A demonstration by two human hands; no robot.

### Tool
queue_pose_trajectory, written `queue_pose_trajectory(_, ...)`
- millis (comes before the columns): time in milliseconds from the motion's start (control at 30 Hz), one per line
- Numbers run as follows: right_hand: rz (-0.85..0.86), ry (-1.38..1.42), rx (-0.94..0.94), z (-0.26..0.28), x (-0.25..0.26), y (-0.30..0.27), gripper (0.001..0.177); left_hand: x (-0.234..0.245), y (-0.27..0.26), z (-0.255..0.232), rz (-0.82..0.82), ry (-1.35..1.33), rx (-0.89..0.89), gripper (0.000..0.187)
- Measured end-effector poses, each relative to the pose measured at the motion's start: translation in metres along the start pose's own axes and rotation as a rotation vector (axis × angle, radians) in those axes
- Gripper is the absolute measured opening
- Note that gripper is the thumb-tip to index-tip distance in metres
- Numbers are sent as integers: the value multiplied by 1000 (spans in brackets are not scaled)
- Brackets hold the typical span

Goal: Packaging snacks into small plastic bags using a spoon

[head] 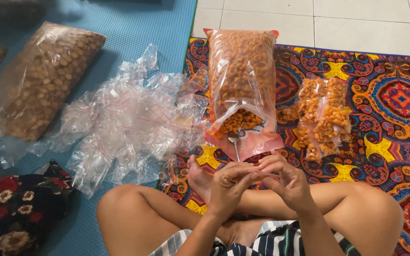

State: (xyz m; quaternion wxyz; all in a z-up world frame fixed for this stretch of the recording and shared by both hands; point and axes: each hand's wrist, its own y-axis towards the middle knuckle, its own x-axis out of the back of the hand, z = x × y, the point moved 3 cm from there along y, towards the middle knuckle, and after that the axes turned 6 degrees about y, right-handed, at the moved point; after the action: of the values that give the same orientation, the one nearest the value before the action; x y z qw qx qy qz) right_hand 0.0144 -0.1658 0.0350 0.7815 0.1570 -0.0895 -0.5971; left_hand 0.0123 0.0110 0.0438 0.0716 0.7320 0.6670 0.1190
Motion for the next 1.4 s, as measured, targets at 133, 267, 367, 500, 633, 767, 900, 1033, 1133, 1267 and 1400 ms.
queue_pose_trajectory(133, -23, -56, 24, 2, 0, 2, 7, 0, -2, 1, -7, 25, -5, 10)
queue_pose_trajectory(267, -65, -79, 58, 0, 1, 0, 4, -2, -2, 1, -3, 50, -43, 9)
queue_pose_trajectory(367, -54, -71, 46, 5, -1, 1, 4, -2, -3, 4, 1, 64, -56, 9)
queue_pose_trajectory(500, 3, -5, -38, 8, -3, 1, 17, 0, -2, -2, 11, 72, -79, 8)
queue_pose_trajectory(633, -13, -118, 35, 1, -1, 0, 5, 0, -4, -4, 25, 104, -116, 10)
queue_pose_trajectory(767, -40, -113, 40, 4, -2, 0, 4, -2, -5, -4, 21, 22, -22, 17)
queue_pose_trajectory(900, -45, -213, 88, 9, -3, 1, 5, -3, -6, 1, -18, 56, 12, 5)
queue_pose_trajectory(1033, -42, -270, 106, 23, -8, 5, 5, 0, -6, -8, -11, 87, -7, 4)
queue_pose_trajectory(1133, -28, -377, 64, 39, -13, 8, 4, 0, -7, -9, -19, 65, 18, 4)
queue_pose_trajectory(1267, -5, -420, 122, 43, -10, 10, 7, 3, -5, -18, -53, 3, 7, 5)
queue_pose_trajectory(1400, -43, -434, 158, 45, -10, 11, 8, 5, -3, -22, -29, -35, -45, 12)
